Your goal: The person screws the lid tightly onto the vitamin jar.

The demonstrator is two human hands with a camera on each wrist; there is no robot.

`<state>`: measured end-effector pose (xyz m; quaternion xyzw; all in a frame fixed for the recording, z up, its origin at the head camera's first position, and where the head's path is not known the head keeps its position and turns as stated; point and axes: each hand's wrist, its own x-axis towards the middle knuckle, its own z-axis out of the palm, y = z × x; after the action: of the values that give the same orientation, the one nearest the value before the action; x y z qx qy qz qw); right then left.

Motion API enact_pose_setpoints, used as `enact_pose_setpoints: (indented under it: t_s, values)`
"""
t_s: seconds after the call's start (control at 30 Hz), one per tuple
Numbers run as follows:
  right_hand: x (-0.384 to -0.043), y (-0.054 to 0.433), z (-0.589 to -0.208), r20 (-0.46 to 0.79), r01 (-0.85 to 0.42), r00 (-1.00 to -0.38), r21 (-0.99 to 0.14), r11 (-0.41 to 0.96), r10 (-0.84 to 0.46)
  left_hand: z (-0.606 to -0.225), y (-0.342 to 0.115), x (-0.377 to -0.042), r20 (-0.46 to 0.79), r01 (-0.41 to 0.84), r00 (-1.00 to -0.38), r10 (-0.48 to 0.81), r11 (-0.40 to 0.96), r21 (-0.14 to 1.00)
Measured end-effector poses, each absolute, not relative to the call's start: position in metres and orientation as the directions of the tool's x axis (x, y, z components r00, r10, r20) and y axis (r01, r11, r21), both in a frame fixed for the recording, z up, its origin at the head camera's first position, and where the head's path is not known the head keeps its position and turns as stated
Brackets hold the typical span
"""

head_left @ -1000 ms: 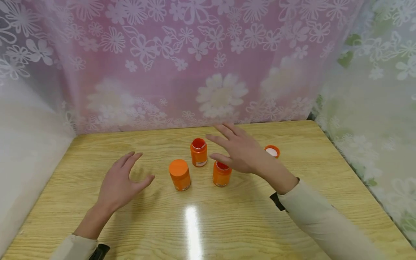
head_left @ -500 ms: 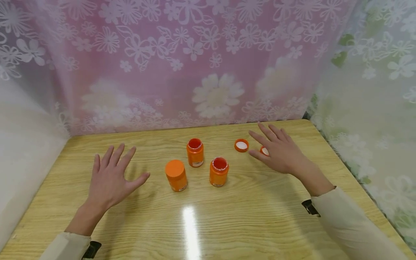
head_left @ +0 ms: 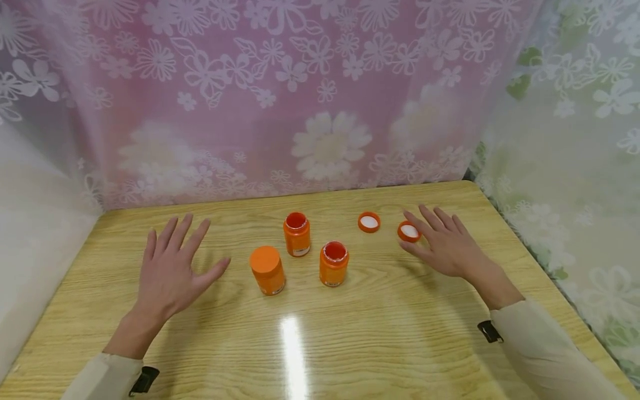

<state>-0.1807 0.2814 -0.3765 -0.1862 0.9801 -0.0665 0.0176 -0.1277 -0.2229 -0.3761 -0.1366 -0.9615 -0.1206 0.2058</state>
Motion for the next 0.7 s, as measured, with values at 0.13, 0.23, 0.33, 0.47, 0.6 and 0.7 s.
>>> enact_pose_setpoints:
  t_s: [0.13, 0.23, 0.33, 0.47, 0.6, 0.7]
  values:
    - [-0.181, 0.286, -0.382, -0.024, -0.35, -0.934, -0.142, 0.926, -0.357, -0.365, -0.208, -0.13, 0.446, 0.348, -0.863, 0.236, 0.919, 0.187]
    - [-0.181, 0.288, -0.384, -0.029, -0.347, -0.935, -0.147, 0.926, -0.354, -0.36, -0.194, -0.132, 0.475, 0.376, -0.843, 0.251, 0.907, 0.189]
    - [-0.181, 0.288, -0.386, -0.024, -0.347, -0.935, -0.155, 0.925, -0.355, -0.356, -0.18, -0.135, 0.513, 0.41, -0.816, 0.267, 0.893, 0.187]
    - [-0.181, 0.288, -0.387, -0.015, -0.344, -0.936, -0.16, 0.925, -0.351, -0.352, -0.161, -0.139, 0.546, 0.46, -0.783, 0.297, 0.868, 0.188]
    - [-0.18, 0.29, -0.388, -0.006, -0.338, -0.939, -0.159, 0.928, -0.343, -0.347, -0.144, -0.14, 0.562, 0.5, -0.757, 0.332, 0.849, 0.173]
    - [-0.179, 0.291, -0.389, 0.002, -0.338, -0.94, -0.156, 0.928, -0.342, -0.345, -0.132, -0.141, 0.568, 0.521, -0.74, 0.359, 0.84, 0.149]
